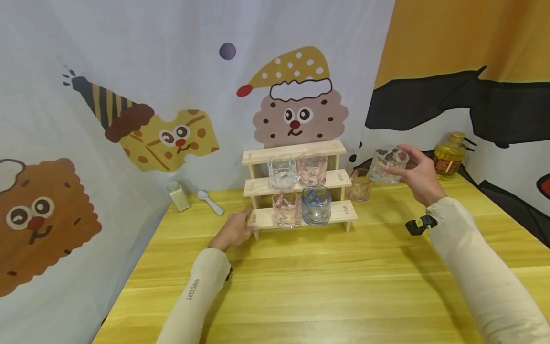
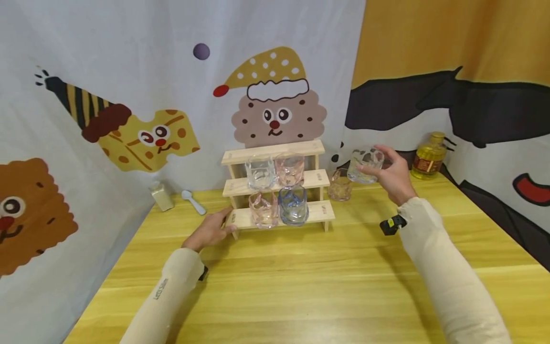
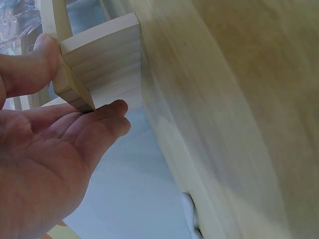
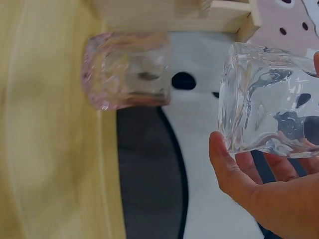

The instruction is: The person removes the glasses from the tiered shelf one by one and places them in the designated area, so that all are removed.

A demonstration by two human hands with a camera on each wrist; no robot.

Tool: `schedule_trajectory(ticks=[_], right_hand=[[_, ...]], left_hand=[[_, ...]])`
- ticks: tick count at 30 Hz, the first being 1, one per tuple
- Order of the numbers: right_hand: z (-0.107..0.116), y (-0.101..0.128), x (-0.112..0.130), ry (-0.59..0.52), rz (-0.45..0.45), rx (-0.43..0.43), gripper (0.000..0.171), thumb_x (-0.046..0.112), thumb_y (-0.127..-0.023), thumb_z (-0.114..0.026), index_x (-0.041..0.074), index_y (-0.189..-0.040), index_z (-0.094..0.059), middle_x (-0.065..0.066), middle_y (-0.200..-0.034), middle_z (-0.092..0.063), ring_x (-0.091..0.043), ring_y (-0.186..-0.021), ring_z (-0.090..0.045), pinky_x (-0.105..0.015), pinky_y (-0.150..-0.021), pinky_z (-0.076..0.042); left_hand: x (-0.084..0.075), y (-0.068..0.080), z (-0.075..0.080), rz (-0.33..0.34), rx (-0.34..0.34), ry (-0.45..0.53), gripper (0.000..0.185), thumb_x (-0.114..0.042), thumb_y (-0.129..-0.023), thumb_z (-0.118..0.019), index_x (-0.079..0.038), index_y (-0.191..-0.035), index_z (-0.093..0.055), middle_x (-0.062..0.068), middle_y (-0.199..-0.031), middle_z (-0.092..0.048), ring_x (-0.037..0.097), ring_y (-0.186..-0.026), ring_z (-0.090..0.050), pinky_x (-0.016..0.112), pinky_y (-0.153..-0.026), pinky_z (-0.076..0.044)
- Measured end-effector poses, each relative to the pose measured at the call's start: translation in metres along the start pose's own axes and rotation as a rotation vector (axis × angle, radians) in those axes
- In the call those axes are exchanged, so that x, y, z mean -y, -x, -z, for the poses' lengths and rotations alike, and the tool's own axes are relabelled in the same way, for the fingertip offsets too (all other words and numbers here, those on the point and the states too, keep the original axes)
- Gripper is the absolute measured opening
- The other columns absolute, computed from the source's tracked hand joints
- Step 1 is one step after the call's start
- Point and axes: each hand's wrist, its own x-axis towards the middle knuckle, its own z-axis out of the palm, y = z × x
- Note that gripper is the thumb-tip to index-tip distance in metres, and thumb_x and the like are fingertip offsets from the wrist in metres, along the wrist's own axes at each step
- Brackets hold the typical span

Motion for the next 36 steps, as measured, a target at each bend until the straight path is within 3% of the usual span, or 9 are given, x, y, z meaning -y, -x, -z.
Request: schedule_trajectory(ticks=[8, 16, 27, 33, 36], right_hand=[[0.008, -0.002, -0.025, 0.004, -0.029, -0.003, 0.082, 0.034, -0.091, -0.074, 0.014, -0.158, -0.030, 0.016, -0.111, -0.042, -0.006, -0.071, -0.039, -0.021, -0.060, -0.049], [0.007, -0.006, -0.052, 0.037, -0.107, 0.021, 0.089, 0.042, -0.091, -0.073, 0.011, -0.160, -0.026, 0.016, -0.116, -0.039, -0.007, -0.094, -0.045, -0.022, -0.069, -0.055], [-0.002, -0.008, -0.076, 0.040, -0.155, 0.021, 0.094, 0.041, -0.091, -0.074, 0.003, -0.159, -0.022, -0.001, -0.128, -0.038, -0.015, -0.105, -0.042, -0.025, -0.071, -0.057], [-0.006, -0.011, -0.080, 0.078, -0.154, 0.009, 0.093, 0.041, -0.092, -0.072, 0.003, -0.159, -0.022, -0.018, -0.144, -0.034, -0.028, -0.118, -0.040, -0.021, -0.071, -0.052], [-0.009, -0.014, -0.079, 0.084, -0.150, 0.009, 0.093, 0.042, -0.092, -0.072, 0.005, -0.160, -0.021, -0.024, -0.152, -0.029, -0.035, -0.125, -0.038, -0.027, -0.077, -0.049]], left_hand=[[0.000, -0.002, 0.002, -0.017, -0.013, -0.015, 0.067, -0.023, -0.100, -0.063, -0.005, -0.157, -0.032, 0.031, -0.149, -0.048, 0.046, -0.140, -0.044, 0.055, -0.116, -0.040], [0.000, 0.000, 0.002, -0.007, -0.006, 0.010, 0.068, -0.023, -0.100, -0.063, -0.007, -0.157, -0.032, 0.031, -0.150, -0.046, 0.046, -0.142, -0.042, 0.056, -0.117, -0.038], [0.001, 0.003, -0.005, -0.031, -0.034, 0.019, 0.064, -0.021, -0.099, -0.065, -0.006, -0.154, -0.038, 0.030, -0.142, -0.055, 0.045, -0.134, -0.051, 0.054, -0.111, -0.045], [0.002, 0.003, -0.005, -0.017, -0.025, 0.015, 0.067, -0.021, -0.099, -0.064, -0.007, -0.156, -0.034, 0.031, -0.144, -0.053, 0.045, -0.136, -0.050, 0.055, -0.111, -0.045], [0.001, 0.003, -0.003, -0.011, -0.025, 0.013, 0.068, -0.023, -0.099, -0.064, -0.008, -0.158, -0.031, 0.031, -0.145, -0.052, 0.045, -0.137, -0.049, 0.054, -0.111, -0.045]])
